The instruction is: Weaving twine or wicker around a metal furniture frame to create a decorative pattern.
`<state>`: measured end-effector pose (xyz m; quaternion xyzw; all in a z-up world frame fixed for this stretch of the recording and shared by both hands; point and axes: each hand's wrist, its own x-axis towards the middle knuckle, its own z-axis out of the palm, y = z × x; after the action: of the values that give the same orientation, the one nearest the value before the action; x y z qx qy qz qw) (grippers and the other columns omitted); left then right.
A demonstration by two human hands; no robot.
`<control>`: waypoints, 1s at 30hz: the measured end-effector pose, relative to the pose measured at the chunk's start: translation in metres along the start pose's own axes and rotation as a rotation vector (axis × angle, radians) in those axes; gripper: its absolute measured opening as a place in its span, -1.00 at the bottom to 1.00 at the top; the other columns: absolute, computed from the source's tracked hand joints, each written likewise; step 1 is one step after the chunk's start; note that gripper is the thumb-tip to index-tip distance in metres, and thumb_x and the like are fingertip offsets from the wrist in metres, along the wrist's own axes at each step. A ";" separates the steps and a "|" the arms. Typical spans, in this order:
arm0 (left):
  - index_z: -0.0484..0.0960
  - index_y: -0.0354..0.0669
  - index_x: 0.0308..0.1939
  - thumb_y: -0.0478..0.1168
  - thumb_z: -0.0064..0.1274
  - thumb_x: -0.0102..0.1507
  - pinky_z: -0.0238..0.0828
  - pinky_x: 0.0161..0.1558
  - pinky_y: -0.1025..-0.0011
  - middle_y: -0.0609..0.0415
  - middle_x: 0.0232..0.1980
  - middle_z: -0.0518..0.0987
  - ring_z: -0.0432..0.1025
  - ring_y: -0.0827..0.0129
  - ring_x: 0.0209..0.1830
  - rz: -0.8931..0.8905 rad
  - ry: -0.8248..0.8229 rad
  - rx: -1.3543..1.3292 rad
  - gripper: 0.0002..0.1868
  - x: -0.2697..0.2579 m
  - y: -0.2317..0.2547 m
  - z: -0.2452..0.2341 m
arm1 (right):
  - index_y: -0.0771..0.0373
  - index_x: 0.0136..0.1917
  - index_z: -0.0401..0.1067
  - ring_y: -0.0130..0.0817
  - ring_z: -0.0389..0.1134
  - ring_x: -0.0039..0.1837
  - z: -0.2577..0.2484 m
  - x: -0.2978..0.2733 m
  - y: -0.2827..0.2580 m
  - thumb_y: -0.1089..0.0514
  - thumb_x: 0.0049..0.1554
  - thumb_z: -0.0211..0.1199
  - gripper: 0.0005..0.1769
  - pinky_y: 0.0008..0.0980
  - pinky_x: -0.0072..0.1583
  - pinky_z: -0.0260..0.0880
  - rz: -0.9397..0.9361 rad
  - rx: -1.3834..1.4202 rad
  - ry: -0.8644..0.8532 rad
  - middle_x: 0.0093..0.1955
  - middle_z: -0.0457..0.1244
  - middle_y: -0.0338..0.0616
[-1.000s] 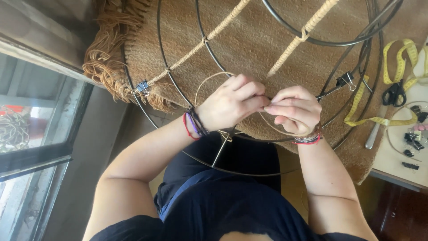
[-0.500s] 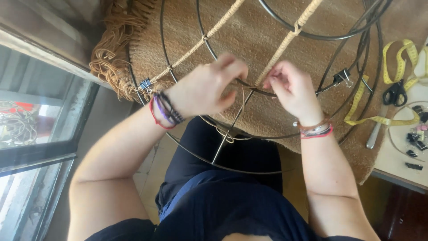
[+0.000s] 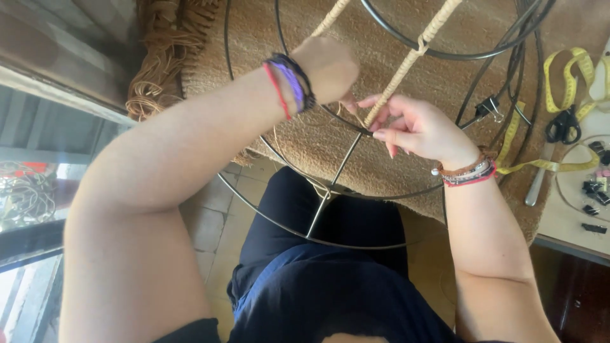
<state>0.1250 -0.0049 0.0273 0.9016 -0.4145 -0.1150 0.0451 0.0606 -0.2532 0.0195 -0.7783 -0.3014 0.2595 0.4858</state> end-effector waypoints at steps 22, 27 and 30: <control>0.61 -0.13 0.04 -0.36 0.06 0.24 0.44 -0.38 0.50 0.11 -0.15 0.53 0.42 0.42 -0.41 -0.239 0.909 0.310 -0.73 -0.103 0.049 0.015 | 0.28 -0.12 0.48 -0.31 0.24 -0.35 0.039 -0.014 -0.002 0.35 0.17 0.35 -0.94 -0.34 -0.30 0.20 -0.381 -0.887 0.432 -0.25 0.31 -0.19; 0.72 0.03 -0.19 -0.14 0.21 0.35 0.24 0.15 0.12 0.13 0.09 0.46 0.31 0.02 0.20 -0.227 1.176 0.085 -0.94 -0.122 0.090 0.087 | 0.19 -0.08 0.44 -0.16 0.36 -0.17 0.029 -0.011 0.018 0.14 0.35 0.23 -0.84 -0.20 -0.10 0.45 -0.410 -0.664 0.433 -0.08 0.24 -0.10; 0.59 -0.01 -0.38 0.00 0.10 0.39 0.03 0.38 -0.09 0.03 0.27 0.49 0.14 -0.13 0.48 -0.051 1.207 -0.069 -0.71 -0.126 0.121 0.093 | 0.23 -0.07 0.38 0.03 0.26 0.12 0.021 -0.011 0.036 0.15 0.38 0.20 -0.82 -0.06 0.18 0.36 -0.495 -0.521 0.372 0.14 0.05 -0.05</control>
<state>-0.0661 0.0133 -0.0197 0.8153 -0.2897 0.4024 0.2989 0.0467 -0.2610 -0.0207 -0.8131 -0.4423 -0.0956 0.3662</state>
